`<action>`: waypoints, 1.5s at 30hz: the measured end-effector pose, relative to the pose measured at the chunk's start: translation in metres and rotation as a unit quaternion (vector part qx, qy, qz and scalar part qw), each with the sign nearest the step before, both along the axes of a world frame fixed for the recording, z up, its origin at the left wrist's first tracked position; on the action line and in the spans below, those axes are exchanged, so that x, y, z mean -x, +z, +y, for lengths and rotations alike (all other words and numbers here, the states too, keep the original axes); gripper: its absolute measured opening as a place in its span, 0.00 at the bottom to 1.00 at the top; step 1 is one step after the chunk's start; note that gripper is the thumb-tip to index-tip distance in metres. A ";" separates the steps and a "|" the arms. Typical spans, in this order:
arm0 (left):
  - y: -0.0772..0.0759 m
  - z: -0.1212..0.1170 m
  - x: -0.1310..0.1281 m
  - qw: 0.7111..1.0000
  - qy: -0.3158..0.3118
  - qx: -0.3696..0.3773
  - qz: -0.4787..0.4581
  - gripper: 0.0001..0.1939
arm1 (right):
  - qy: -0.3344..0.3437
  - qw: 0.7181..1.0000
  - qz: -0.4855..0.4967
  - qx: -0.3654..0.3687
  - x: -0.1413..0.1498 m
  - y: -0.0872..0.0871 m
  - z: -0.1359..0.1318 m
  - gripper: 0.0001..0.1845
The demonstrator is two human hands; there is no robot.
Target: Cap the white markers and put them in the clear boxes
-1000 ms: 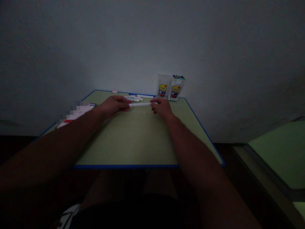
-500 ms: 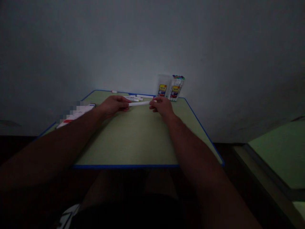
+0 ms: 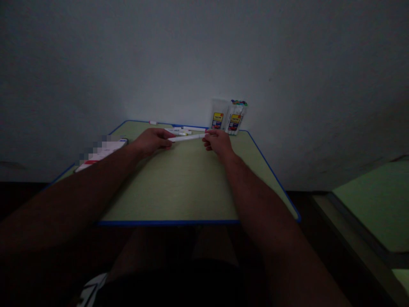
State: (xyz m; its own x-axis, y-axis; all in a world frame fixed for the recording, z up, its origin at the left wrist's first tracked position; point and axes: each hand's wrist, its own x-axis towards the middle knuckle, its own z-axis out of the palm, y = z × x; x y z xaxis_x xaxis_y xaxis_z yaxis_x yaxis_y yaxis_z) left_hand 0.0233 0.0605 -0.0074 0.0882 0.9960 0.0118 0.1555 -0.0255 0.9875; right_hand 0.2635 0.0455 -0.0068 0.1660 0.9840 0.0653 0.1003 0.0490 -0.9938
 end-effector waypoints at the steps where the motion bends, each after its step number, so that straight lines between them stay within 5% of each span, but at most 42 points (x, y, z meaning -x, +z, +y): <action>1: 0.000 0.000 0.000 1.000 0.002 -0.005 0.001 0.14 | 0.000 1.000 0.001 0.003 0.000 0.000 0.000 0.04; 19: 0.005 -0.007 -0.007 0.969 0.024 -0.204 0.137 0.10 | -0.006 0.994 -0.076 0.080 0.000 -0.003 0.000 0.05; 36: 0.002 -0.001 0.009 0.979 0.016 -0.158 0.126 0.11 | 0.055 0.998 -0.012 0.017 -0.011 -0.002 0.000 0.05; 45: -0.006 0.005 0.009 0.973 0.013 -0.165 0.163 0.11 | 0.050 0.998 -0.006 0.042 -0.010 0.004 -0.005 0.07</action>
State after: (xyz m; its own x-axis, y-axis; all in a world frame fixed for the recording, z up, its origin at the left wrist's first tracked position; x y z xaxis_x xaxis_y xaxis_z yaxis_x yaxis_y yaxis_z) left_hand 0.0145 0.0660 -0.0135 0.1152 0.9444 0.3078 0.4644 -0.3251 0.8238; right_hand 0.2739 0.0409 -0.0030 0.0662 0.9977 -0.0176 0.1101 -0.0249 -0.9936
